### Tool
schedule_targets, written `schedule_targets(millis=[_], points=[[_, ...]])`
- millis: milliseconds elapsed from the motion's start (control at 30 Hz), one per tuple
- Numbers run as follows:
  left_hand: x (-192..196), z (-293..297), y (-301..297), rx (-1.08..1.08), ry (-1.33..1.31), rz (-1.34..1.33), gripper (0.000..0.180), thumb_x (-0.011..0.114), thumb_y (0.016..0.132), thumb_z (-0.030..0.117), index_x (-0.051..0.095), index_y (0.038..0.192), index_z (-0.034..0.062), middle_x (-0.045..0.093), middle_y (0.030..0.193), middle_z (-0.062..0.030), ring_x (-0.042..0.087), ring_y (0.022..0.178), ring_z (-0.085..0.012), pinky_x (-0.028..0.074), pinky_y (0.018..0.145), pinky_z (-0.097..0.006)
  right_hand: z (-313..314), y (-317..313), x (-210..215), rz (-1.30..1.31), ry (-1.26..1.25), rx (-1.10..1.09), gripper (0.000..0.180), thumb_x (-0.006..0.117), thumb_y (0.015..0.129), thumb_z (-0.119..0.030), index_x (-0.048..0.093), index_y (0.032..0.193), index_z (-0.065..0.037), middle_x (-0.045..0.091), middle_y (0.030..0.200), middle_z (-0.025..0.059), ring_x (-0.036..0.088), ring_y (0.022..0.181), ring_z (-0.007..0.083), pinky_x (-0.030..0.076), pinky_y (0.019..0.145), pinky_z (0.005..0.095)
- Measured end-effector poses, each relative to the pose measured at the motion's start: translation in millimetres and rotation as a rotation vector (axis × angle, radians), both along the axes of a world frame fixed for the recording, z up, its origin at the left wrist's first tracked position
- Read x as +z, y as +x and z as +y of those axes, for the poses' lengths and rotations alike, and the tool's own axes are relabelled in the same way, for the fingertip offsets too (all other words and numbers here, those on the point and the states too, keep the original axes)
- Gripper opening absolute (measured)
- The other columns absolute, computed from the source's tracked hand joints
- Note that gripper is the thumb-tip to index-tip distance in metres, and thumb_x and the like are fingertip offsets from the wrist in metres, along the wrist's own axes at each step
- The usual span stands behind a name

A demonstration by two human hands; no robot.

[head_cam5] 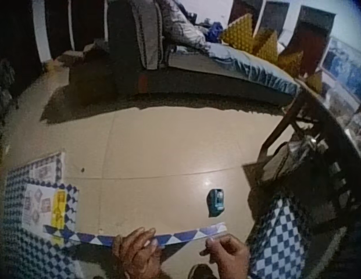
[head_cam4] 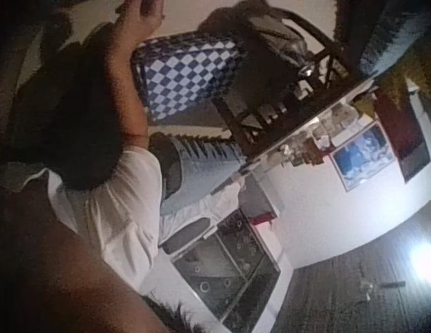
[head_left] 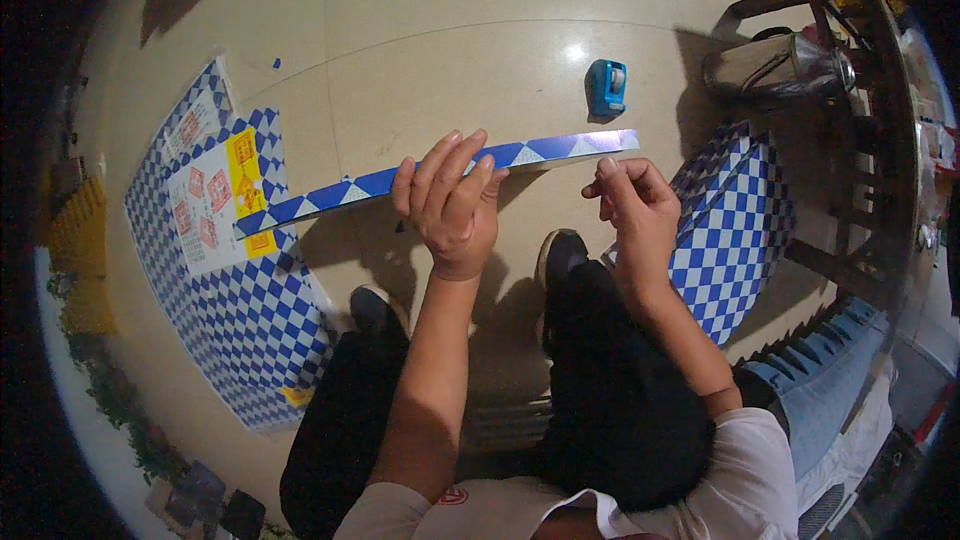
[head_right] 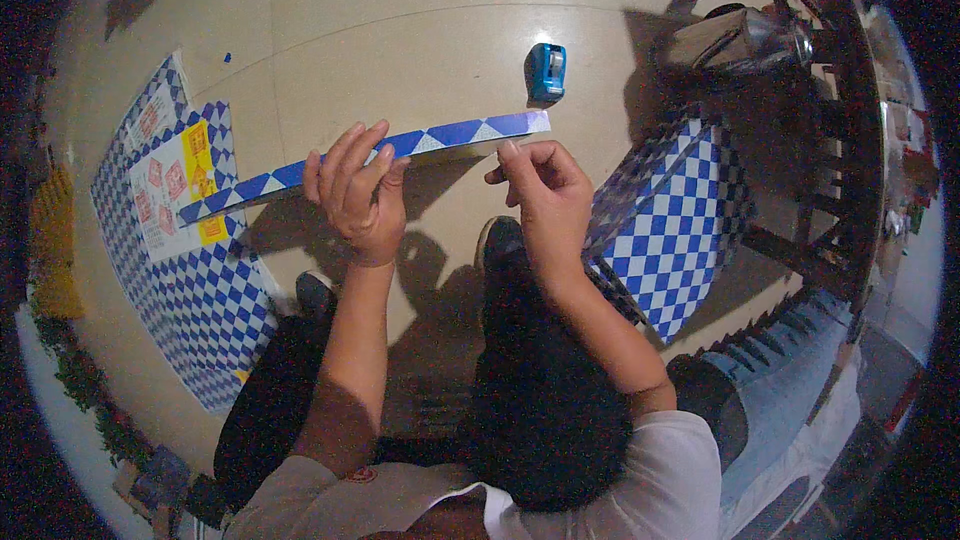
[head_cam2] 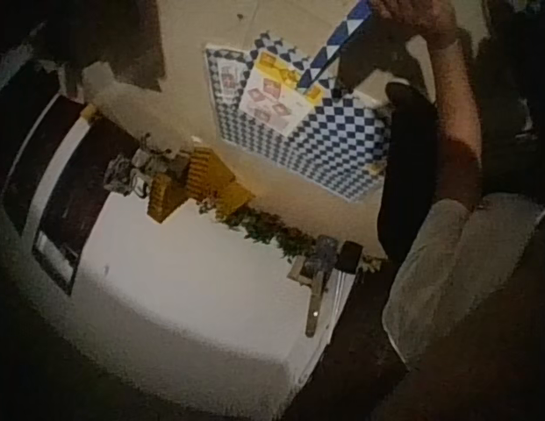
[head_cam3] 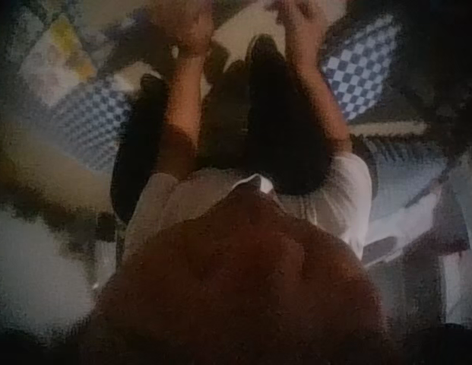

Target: The person assembles a small cardboard box using blue and white checkered paper and tape. They fold the paper around the box, secure it with tape, and trim excess material.

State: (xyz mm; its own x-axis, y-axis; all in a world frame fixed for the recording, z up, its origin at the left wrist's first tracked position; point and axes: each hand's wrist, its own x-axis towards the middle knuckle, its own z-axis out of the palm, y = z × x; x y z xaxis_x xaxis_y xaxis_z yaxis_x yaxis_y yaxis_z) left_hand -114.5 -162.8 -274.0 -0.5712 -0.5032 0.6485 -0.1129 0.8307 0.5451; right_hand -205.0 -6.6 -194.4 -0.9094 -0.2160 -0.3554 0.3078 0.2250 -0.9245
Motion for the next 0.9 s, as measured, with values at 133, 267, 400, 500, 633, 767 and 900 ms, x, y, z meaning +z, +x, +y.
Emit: schedule_targets(millis=[133,267,400,500,633,767,900], points=[[-1,-1,0,-0.003,-0.001,-0.004,0.020,0.077,0.085,0.020,0.066,0.102,0.0228,0.072,0.121,0.0024,0.062,0.119,-0.0200,0.028,0.112,-0.042,1,2,3,0.108,-0.055,-0.032,0.020,0.069,0.096,-0.021,0.065,0.087,-0.004,0.072,0.079,0.0059,0.052,0.061,0.0049,0.042,0.057,0.0209],[0,-1,1,-0.016,-0.003,0.006,0.020,0.077,0.086,0.020,0.066,0.103,0.0224,0.072,0.121,0.0018,0.061,0.120,-0.0202,0.027,0.112,-0.041,-7,-4,1,0.038,-0.063,-0.020,0.020,0.069,0.096,-0.021,0.065,0.086,-0.004,0.072,0.079,0.0066,0.054,0.061,0.0052,0.042,0.056,0.0209],[-1,-2,1,-0.016,-0.005,0.018,0.021,0.077,0.086,0.020,0.066,0.104,0.0223,0.072,0.120,0.0013,0.062,0.119,-0.0205,0.027,0.112,-0.042,-10,-6,-9,-0.007,-0.019,-0.022,0.023,0.070,0.096,-0.022,0.065,0.084,-0.003,0.073,0.078,0.0076,0.054,0.061,0.0058,0.042,0.056,0.0214],[0,-3,2,-0.015,-0.003,0.009,0.022,0.077,0.086,0.019,0.065,0.104,0.0228,0.072,0.120,0.0013,0.062,0.119,-0.0205,0.027,0.112,-0.042,-12,-7,-6,-0.013,0.015,-0.017,0.024,0.070,0.096,-0.023,0.066,0.082,-0.003,0.073,0.078,0.0078,0.055,0.061,0.0061,0.042,0.055,0.0216],[-2,-1,2,0.000,-0.004,-0.007,0.020,0.076,0.086,0.021,0.064,0.102,0.0236,0.072,0.120,0.0022,0.062,0.119,-0.0201,0.027,0.111,-0.043,-11,-9,-7,-0.100,0.042,-0.024,0.030,0.071,0.094,-0.031,0.063,0.080,-0.005,0.073,0.077,0.0084,0.057,0.062,0.0074,0.042,0.054,0.0223],[-2,-2,2,-0.002,-0.009,-0.002,0.020,0.076,0.086,0.021,0.064,0.102,0.0242,0.072,0.120,0.0034,0.062,0.119,-0.0194,0.028,0.111,-0.043,-10,-11,-8,-0.163,0.047,-0.018,0.034,0.072,0.092,-0.037,0.059,0.080,-0.007,0.073,0.080,0.0091,0.059,0.062,0.0090,0.042,0.055,0.0228],[-2,-1,2,-0.009,0.002,0.007,0.021,0.077,0.086,0.022,0.064,0.102,0.0245,0.072,0.120,0.0038,0.061,0.119,-0.0189,0.029,0.111,-0.042,-8,-9,-9,-0.196,0.064,-0.029,0.031,0.072,0.093,-0.034,0.057,0.088,-0.007,0.073,0.082,0.0097,0.060,0.063,0.0098,0.043,0.055,0.0231]])
